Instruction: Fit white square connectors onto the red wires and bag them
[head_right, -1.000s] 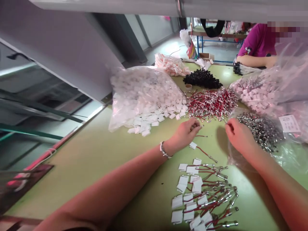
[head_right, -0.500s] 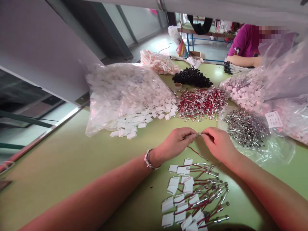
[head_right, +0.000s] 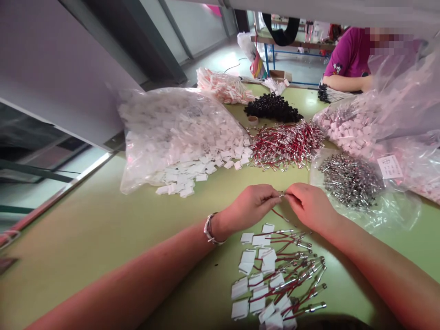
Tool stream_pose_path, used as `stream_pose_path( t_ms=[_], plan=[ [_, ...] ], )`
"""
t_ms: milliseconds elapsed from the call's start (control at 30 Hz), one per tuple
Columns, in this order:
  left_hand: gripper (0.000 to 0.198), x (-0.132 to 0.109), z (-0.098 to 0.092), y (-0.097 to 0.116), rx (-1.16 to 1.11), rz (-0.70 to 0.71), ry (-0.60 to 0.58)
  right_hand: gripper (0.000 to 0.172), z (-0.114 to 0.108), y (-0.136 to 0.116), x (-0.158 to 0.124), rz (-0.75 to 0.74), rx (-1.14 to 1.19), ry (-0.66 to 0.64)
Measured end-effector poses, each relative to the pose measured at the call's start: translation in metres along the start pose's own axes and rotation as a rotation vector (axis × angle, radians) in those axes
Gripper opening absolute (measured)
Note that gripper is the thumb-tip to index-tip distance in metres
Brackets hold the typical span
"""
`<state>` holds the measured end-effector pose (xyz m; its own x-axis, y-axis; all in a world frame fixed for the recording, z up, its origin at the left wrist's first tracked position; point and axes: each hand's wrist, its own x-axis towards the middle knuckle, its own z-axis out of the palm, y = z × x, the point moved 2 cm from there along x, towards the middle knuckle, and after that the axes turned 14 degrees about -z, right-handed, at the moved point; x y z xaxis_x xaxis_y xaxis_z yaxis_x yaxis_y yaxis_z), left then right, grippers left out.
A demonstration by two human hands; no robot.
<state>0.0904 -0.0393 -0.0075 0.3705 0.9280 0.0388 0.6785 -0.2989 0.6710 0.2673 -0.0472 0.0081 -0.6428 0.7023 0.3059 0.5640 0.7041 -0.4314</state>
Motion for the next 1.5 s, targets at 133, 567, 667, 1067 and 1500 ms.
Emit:
stream_pose_path(
  t_ms=[133,567,667,1067,1500],
  plan=[
    [0.026,-0.005,0.002,-0.001,0.239,0.183,0.077,0.021,-0.002,0.002,0.000,0.141,0.161,-0.082],
    [0.022,0.012,-0.022,-0.014,0.085,0.144,0.135,0.023,-0.015,0.019,0.001,0.262,0.252,-0.004],
    [0.024,0.015,-0.023,-0.023,-0.101,-0.037,0.059,0.021,-0.019,0.025,0.002,0.229,0.094,-0.060],
    [0.039,0.020,-0.045,-0.039,0.162,-0.356,0.381,0.025,0.001,0.011,-0.002,0.167,-0.108,0.011],
    [0.020,0.026,-0.057,-0.069,0.217,-0.498,0.380,0.017,-0.004,0.019,-0.004,0.263,0.061,0.079]
  ],
)
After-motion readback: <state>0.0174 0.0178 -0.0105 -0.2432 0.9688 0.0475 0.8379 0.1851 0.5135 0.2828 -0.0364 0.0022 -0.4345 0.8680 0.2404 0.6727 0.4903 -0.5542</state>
